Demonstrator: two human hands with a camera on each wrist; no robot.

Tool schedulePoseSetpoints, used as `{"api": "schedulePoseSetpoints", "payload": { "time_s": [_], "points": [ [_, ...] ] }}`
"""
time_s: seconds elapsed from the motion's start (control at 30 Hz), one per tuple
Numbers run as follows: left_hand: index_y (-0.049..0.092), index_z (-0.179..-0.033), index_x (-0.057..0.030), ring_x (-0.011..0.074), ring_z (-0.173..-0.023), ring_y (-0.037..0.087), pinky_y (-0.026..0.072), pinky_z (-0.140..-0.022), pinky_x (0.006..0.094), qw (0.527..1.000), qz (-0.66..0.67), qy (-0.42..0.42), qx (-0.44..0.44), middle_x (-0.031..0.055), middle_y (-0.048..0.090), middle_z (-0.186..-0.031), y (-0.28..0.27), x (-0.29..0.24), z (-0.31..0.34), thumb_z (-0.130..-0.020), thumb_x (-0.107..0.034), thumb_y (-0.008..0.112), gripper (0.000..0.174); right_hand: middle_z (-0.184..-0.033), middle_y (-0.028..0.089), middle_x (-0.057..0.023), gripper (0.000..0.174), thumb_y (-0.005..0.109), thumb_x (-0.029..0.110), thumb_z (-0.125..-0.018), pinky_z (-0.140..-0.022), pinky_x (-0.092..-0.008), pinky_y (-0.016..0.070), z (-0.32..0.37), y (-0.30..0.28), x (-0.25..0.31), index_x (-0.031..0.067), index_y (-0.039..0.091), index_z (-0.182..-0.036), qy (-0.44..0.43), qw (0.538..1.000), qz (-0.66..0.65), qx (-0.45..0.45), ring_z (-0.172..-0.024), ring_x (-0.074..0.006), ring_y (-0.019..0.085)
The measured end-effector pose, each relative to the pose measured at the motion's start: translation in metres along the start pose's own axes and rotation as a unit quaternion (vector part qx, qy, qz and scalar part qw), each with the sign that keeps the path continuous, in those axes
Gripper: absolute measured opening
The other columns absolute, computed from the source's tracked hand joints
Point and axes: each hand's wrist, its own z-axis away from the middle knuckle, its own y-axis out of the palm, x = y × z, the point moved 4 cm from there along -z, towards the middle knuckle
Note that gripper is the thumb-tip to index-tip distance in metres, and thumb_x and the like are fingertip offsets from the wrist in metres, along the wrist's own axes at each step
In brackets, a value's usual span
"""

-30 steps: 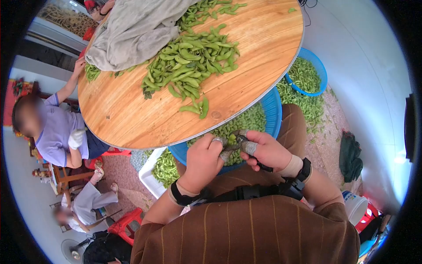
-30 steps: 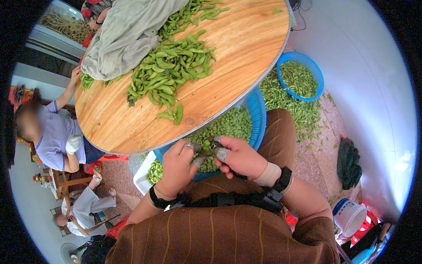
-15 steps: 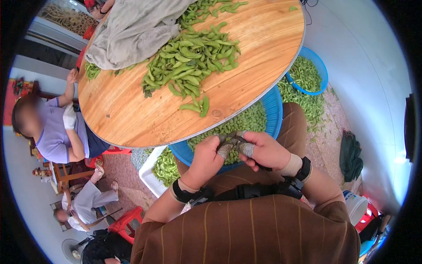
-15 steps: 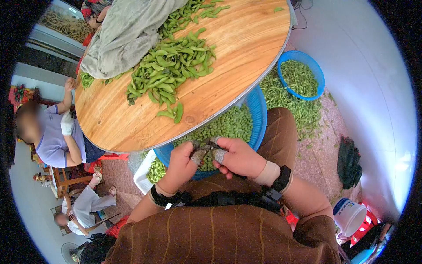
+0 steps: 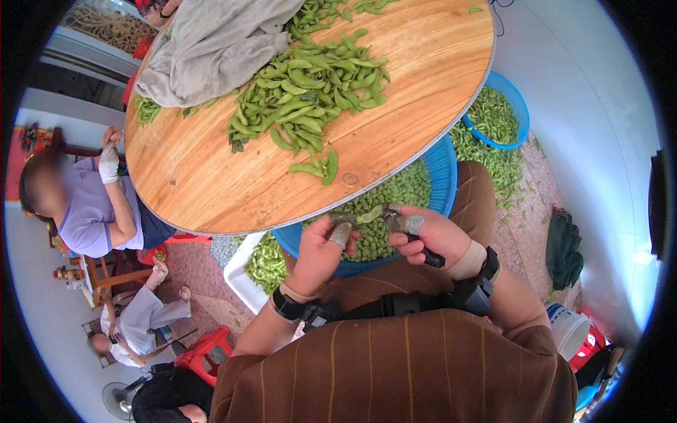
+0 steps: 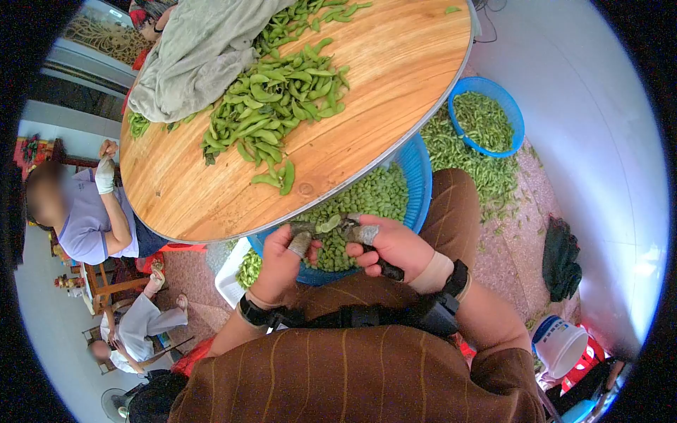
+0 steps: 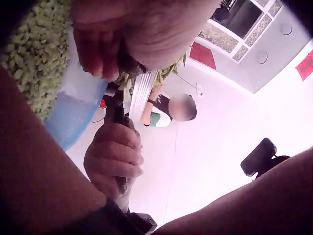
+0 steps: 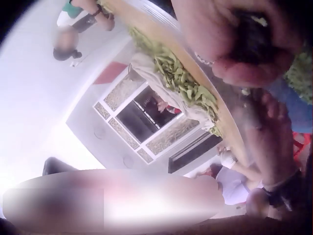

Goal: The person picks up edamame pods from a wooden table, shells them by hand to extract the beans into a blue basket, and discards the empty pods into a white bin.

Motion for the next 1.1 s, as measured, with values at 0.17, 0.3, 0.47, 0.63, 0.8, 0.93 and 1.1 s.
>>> {"api": "schedulePoseSetpoints", "payload": {
  "time_s": [0.17, 0.3, 0.47, 0.63, 0.8, 0.93, 1.1],
  "points": [
    [0.059, -0.093, 0.0013, 0.0124, -0.062, 0.055, 0.0472, -0.058, 0.0274, 1.0, -0.017, -0.012, 0.023, 0.0066, 0.063, -0.078, -0.009, 0.01, 0.005, -0.092, -0.007, 0.048, 0.013, -0.073, 0.05, 0.0008, 0.005, 0.045, 0.013, -0.092, -0.042, -0.0189, 0.0353, -0.004, -0.014, -0.006, 0.0111, 0.046, -0.097, -0.004, 1.0, -0.012, -0.025, -0.051, -0.0034, 0.039],
    [0.058, -0.095, 0.0017, 0.0132, -0.066, 0.056, 0.0478, -0.059, 0.0286, 0.998, 0.032, -0.043, -0.02, 0.0083, 0.063, -0.084, -0.014, 0.013, 0.006, -0.091, -0.004, 0.045, 0.015, -0.073, 0.05, 0.0006, 0.008, 0.044, 0.011, -0.091, -0.042, -0.0187, 0.0358, -0.006, -0.019, -0.005, 0.0111, 0.046, -0.099, -0.012, 0.999, 0.006, -0.043, -0.052, -0.0037, 0.041],
    [0.054, -0.104, 0.0028, 0.0171, -0.076, 0.058, 0.05, -0.067, 0.0295, 0.997, -0.052, -0.047, 0.024, 0.0111, 0.061, -0.096, -0.021, 0.031, -0.01, -0.087, -0.001, 0.045, 0.019, -0.072, 0.051, 0.0001, 0.009, 0.047, 0.012, -0.09, -0.041, -0.0195, 0.0368, -0.009, -0.032, 0.0, 0.0094, 0.048, -0.098, -0.048, 0.994, 0.05, -0.083, -0.051, -0.0045, 0.042],
    [0.045, -0.118, 0.002, 0.0238, -0.091, 0.057, 0.0496, -0.077, 0.0308, 0.948, -0.315, 0.04, 0.011, 0.0166, 0.049, -0.116, -0.011, 0.014, -0.009, -0.081, -0.001, 0.052, 0.038, -0.071, 0.051, 0.0004, 0.009, 0.047, 0.014, -0.09, -0.041, -0.0202, 0.0377, -0.007, -0.031, 0.0, 0.0088, 0.049, -0.098, -0.055, 0.994, 0.061, -0.073, -0.05, -0.0051, 0.043],
    [0.042, -0.125, -0.0025, 0.0283, -0.105, 0.051, 0.0459, -0.087, 0.033, 0.912, -0.371, 0.132, 0.112, 0.0141, 0.046, -0.117, 0.005, -0.002, -0.012, -0.078, -0.002, 0.057, 0.049, -0.07, 0.051, 0.0012, 0.008, 0.047, 0.014, -0.091, -0.042, -0.0211, 0.0385, -0.005, -0.025, 0.0, 0.0088, 0.05, -0.095, -0.041, 0.988, 0.131, -0.064, -0.05, -0.0054, 0.043],
    [0.044, -0.125, -0.0013, 0.0253, -0.102, 0.052, 0.0444, -0.087, 0.0316, 0.92, -0.32, 0.146, 0.173, 0.0123, 0.051, -0.113, 0.016, -0.011, -0.019, -0.079, -0.002, 0.056, 0.048, -0.069, 0.05, 0.001, 0.011, 0.047, 0.015, -0.092, -0.043, -0.0212, 0.0377, -0.004, -0.019, 0.0, 0.008, 0.051, -0.098, -0.031, 0.987, 0.159, -0.008, -0.048, -0.0051, 0.042],
    [0.052, -0.118, -0.0015, 0.0154, -0.089, 0.053, 0.045, -0.077, 0.0278, 0.96, -0.149, 0.103, 0.212, 0.0054, 0.058, -0.104, 0.018, 0.004, -0.02, -0.089, -0.004, 0.049, 0.029, -0.069, 0.051, 0.0019, 0.014, 0.048, 0.016, -0.091, -0.043, -0.0215, 0.0381, -0.004, -0.017, 0.002, 0.0085, 0.053, -0.101, -0.036, 0.986, 0.162, 0.02, -0.049, -0.0053, 0.042]
  ]
}}
